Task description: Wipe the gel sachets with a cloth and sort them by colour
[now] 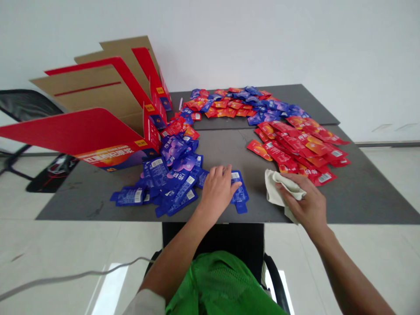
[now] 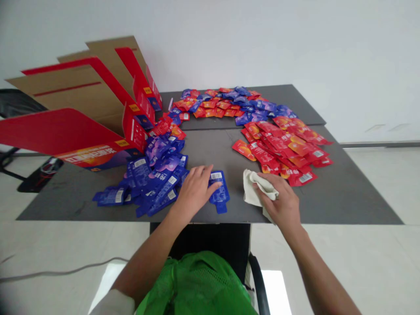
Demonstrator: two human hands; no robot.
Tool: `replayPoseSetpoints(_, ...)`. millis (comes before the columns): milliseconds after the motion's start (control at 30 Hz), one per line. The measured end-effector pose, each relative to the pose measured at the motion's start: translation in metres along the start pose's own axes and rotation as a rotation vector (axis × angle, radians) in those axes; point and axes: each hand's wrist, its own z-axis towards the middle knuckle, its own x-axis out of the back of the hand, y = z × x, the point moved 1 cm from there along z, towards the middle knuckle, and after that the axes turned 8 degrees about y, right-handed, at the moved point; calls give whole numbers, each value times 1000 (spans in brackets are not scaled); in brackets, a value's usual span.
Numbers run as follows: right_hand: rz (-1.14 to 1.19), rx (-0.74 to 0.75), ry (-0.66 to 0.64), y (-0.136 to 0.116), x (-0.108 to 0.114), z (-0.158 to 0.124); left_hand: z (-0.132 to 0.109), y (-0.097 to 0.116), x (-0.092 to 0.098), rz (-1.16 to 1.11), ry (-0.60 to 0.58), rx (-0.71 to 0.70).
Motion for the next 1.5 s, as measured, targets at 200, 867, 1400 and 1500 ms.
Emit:
replayPoseSetpoints(200, 53, -122, 27, 11, -4, -28, 30, -5, -10, 189, -266, 34)
replayPoseSetpoints(867, 136, -239, 134, 15, -10, -29, 66, -6, 16, -306, -531, 72)
replayPoseSetpoints(1400, 175, -271, 157, 18, -11, -31, -75, 25, 22, -167, -194, -362)
replayPoseSetpoints(1500, 178, -244, 125, 16, -8, -22, -94, 30, 24, -156, -114, -324)
